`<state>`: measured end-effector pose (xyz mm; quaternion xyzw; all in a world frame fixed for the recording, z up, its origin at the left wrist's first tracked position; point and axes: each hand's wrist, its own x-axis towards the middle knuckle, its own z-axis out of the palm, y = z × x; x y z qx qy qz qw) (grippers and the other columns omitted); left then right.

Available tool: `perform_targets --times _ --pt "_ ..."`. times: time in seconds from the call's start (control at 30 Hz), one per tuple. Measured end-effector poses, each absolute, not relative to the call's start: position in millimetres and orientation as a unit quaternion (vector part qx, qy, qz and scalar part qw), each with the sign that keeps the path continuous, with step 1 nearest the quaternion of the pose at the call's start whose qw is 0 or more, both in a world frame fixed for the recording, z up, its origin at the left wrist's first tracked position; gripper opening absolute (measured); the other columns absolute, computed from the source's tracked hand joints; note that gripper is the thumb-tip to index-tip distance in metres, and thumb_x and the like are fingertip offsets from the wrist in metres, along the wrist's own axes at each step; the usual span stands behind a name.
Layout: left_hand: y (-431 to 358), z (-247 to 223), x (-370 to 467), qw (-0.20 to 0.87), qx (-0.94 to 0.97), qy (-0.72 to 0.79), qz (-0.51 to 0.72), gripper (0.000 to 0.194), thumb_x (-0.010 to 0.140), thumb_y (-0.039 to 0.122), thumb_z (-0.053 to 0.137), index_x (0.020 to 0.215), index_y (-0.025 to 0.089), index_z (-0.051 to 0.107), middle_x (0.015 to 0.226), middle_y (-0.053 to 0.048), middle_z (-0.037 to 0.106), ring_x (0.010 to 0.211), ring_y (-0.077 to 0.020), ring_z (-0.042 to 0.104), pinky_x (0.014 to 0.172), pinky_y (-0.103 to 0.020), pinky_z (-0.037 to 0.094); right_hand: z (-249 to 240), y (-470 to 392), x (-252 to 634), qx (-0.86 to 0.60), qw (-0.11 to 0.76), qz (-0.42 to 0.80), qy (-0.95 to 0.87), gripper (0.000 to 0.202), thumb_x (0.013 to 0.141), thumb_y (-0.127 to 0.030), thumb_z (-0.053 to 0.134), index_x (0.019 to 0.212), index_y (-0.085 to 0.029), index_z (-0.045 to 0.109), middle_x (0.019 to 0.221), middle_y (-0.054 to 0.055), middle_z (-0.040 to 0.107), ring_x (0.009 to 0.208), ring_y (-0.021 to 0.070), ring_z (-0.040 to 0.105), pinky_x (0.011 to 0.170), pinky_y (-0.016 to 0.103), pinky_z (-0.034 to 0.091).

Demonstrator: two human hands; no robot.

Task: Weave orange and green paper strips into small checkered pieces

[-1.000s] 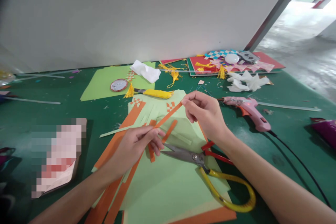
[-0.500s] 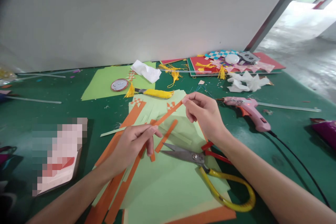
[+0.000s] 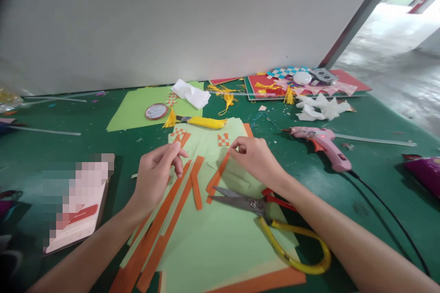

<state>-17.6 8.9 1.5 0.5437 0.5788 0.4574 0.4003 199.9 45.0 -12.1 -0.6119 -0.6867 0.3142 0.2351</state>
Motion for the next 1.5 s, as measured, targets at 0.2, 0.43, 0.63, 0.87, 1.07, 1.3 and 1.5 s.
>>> perform_targets --times 0.2,0.43,0.63,0.87,1.07,1.3,1.5 --pt "7 0 -17 0.334 0.616 0.58 0.416 0.03 0.094 0.033 0.047 0.074 0.018 0.063 0.053 0.003 0.056 0.05 -0.0091 0.056 0.048 -0.019 0.042 -16 42 198 -0.608 0.176 0.222 -0.742 0.017 0.082 -0.029 0.055 0.087 -0.021 0.069 0.052 -0.005 0.049 0.049 0.0107 0.039 0.052 0.024 0.029" --pt "12 -23 -24 0.059 0.783 0.562 0.26 0.024 0.09 0.024 0.052 0.112 0.018 0.06 0.097 -0.006 0.069 0.094 -0.022 0.064 0.079 -0.033 0.05 -17 40 195 -0.606 0.191 0.181 -0.751 0.024 0.085 -0.03 0.053 0.101 -0.021 0.067 0.054 -0.005 0.052 0.049 0.0112 0.039 0.053 0.024 0.029" --pt "11 -26 -21 -0.023 0.808 0.554 0.197 0.032 0.086 0.013 0.05 0.118 0.018 0.055 0.1 -0.007 0.068 0.094 -0.0227 0.063 0.074 -0.032 0.05 -21 40 195 -0.597 0.194 0.169 -0.76 0.025 0.085 -0.03 0.052 0.103 -0.021 0.067 0.055 -0.004 0.055 0.05 0.0117 0.042 0.053 0.024 0.03" --pt "11 -17 -22 0.054 0.783 0.593 0.182 0.037 0.087 0.014 0.047 0.124 0.018 0.052 0.097 -0.007 0.068 0.084 -0.0208 0.063 0.069 -0.03 0.047 -17 39 193 -0.601 0.184 0.181 -0.756 0.025 0.085 -0.031 0.051 0.102 -0.02 0.067 0.058 -0.003 0.057 0.051 0.0123 0.044 0.053 0.025 0.03" --pt "13 -13 -23 0.09 0.765 0.605 0.203 0.035 0.089 0.018 0.045 0.123 0.019 0.053 0.096 -0.007 0.068 0.08 -0.02 0.063 0.068 -0.03 0.046 -18 39 194 -0.595 0.19 0.181 -0.76 0.025 0.085 -0.029 0.051 0.102 -0.021 0.067 0.058 -0.003 0.057 0.051 0.0119 0.043 0.053 0.025 0.03" --pt "10 -7 -17 0.316 0.664 0.561 0.38 0.026 0.087 0.028 0.056 0.112 0.022 0.061 0.087 -0.002 0.066 0.077 -0.0141 0.062 0.072 -0.024 0.05 -16 37 194 -0.59 0.284 0.156 -0.74 0.021 0.086 -0.029 0.053 0.084 -0.019 0.07 0.053 -0.003 0.052 0.049 0.0096 0.037 0.054 0.024 0.032" --pt "6 4 -12 0.43 0.592 0.527 0.434 0.031 0.083 0.026 0.063 0.113 0.02 0.059 0.084 -0.001 0.065 0.08 -0.0126 0.063 0.075 -0.021 0.051 -2 32 190 -0.525 0.282 0.363 -0.717 0.027 0.087 -0.041 0.055 0.087 -0.018 0.07 0.05 -0.005 0.046 0.047 0.0091 0.038 0.047 0.023 0.03"
